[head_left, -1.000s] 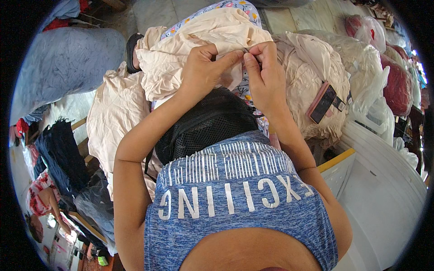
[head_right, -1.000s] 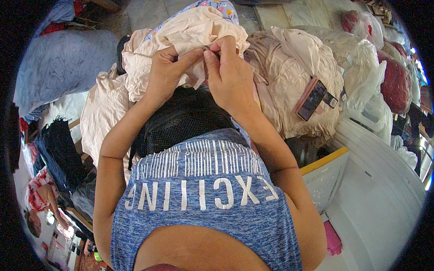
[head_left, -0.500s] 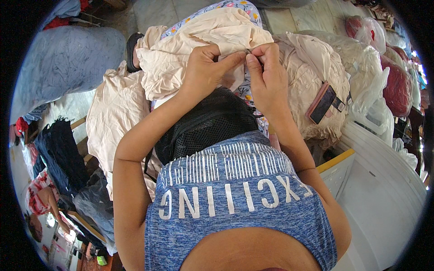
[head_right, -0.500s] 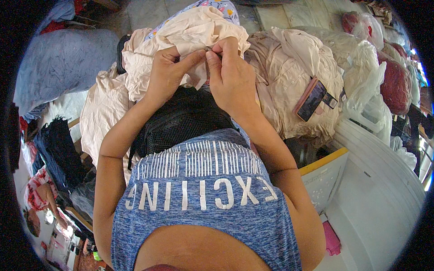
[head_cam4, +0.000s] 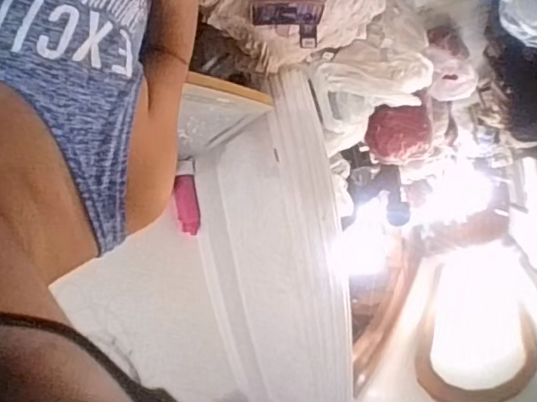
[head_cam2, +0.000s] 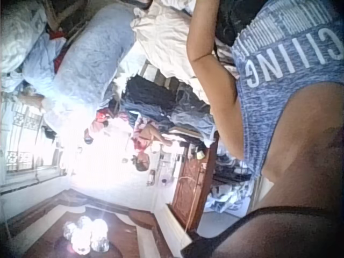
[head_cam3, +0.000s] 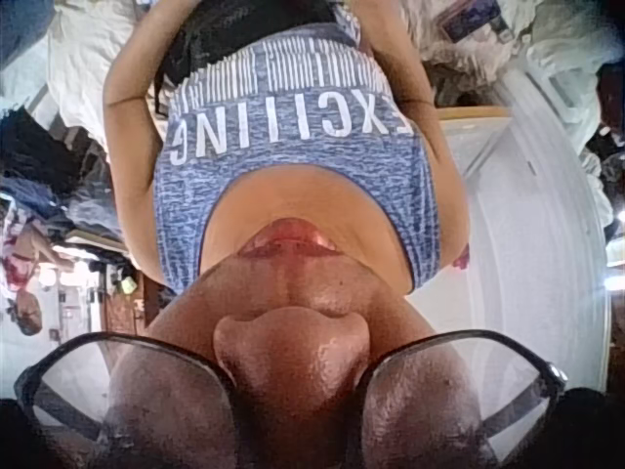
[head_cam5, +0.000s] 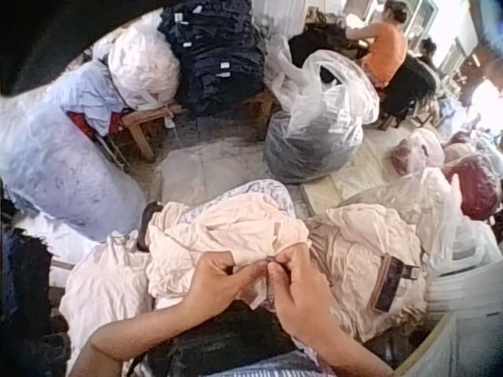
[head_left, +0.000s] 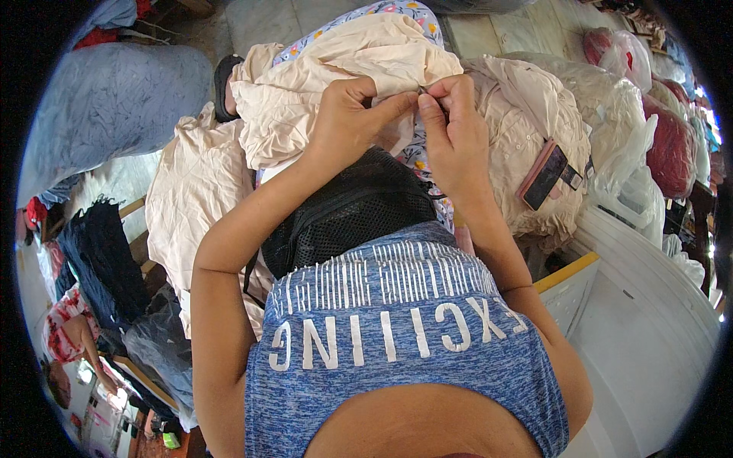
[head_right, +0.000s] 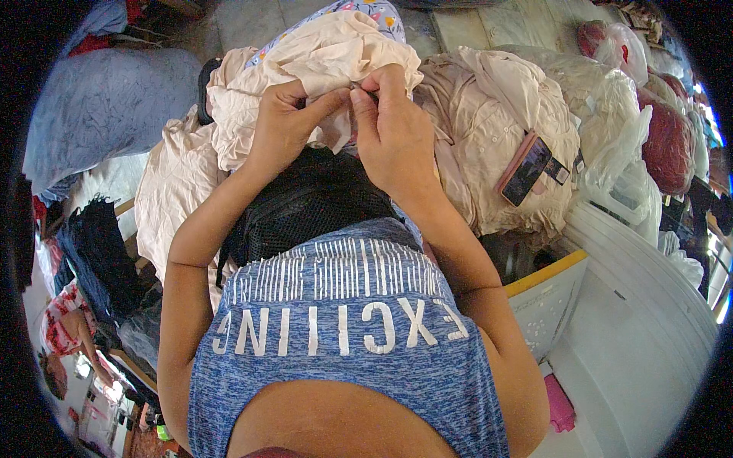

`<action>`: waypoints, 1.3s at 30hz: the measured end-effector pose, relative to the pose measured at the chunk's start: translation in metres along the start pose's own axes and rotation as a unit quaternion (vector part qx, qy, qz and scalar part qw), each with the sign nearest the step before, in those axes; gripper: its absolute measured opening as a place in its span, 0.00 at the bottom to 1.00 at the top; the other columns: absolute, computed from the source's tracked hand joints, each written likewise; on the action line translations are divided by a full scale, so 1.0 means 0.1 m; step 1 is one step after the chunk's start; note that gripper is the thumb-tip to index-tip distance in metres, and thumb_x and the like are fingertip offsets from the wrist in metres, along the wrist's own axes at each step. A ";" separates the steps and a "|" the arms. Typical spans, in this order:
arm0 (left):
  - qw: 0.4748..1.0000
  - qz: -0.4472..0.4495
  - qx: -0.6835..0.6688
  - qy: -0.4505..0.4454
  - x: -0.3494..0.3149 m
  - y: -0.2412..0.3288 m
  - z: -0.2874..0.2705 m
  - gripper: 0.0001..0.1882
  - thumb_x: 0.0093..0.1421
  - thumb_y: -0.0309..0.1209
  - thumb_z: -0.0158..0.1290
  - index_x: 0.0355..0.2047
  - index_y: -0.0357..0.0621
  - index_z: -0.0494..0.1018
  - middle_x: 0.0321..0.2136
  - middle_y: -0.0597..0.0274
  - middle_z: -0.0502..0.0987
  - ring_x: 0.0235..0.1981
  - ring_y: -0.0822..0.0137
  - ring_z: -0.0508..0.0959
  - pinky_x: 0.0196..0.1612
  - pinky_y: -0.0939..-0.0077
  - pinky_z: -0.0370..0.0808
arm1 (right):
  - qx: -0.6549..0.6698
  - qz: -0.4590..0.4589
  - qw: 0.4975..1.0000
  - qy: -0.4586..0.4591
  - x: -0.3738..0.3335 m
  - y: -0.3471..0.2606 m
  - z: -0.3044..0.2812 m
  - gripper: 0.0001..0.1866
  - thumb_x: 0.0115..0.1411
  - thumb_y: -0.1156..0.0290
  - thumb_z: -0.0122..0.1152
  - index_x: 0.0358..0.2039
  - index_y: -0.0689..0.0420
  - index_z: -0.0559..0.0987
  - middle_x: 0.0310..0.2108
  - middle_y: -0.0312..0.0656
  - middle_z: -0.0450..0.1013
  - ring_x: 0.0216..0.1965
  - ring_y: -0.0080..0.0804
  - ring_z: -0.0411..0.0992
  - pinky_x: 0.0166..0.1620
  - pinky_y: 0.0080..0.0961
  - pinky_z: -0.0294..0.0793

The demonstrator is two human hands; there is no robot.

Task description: The person trims loose threads and inspects fabric pieces from a large pile of light-colored garments by hand using a small trimming tool.

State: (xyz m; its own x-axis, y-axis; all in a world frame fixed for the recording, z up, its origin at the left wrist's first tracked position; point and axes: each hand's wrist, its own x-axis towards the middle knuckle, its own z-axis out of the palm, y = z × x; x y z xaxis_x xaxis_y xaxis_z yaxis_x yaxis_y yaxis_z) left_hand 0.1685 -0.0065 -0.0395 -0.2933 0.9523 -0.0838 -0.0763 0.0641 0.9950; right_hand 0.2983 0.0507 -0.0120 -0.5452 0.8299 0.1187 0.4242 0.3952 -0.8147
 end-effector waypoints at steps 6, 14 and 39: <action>1.000 -0.019 -0.010 -0.015 0.00 -0.03 -0.02 0.10 0.52 0.26 0.53 0.34 0.35 0.74 0.28 0.63 0.77 0.27 0.79 0.73 0.30 0.86 0.69 | 0.012 -0.016 1.000 0.003 0.01 0.03 0.00 0.06 0.56 0.72 0.48 0.31 0.59 0.63 0.18 0.49 0.68 0.20 0.44 0.69 0.23 0.33 0.64; 0.999 -0.028 -0.006 -0.028 0.01 -0.02 -0.03 0.09 0.52 0.28 0.54 0.33 0.36 0.75 0.25 0.65 0.76 0.24 0.80 0.72 0.27 0.86 0.68 | 0.041 0.013 0.999 -0.011 0.01 0.05 -0.01 0.06 0.56 0.72 0.47 0.30 0.60 0.63 0.18 0.49 0.67 0.21 0.45 0.69 0.23 0.32 0.64; 0.987 -0.089 -0.134 -0.004 0.05 -0.15 -0.04 0.10 0.48 0.31 0.58 0.26 0.35 0.74 0.21 0.64 0.76 0.19 0.80 0.71 0.22 0.86 0.66 | -0.003 -0.136 0.991 0.013 0.13 0.24 -0.02 0.05 0.49 0.80 0.52 0.28 0.57 0.69 0.21 0.43 0.68 0.19 0.34 0.68 0.24 0.23 0.66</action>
State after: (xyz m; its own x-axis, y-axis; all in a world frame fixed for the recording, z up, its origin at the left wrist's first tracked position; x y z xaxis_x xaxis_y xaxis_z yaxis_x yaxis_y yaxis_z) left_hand 0.1643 -0.0037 -0.0548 -0.2460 0.9352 -0.2546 -0.3758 0.1501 0.9145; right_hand 0.3029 0.0716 -0.0288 -0.6217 0.7022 0.3469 0.2695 0.6077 -0.7471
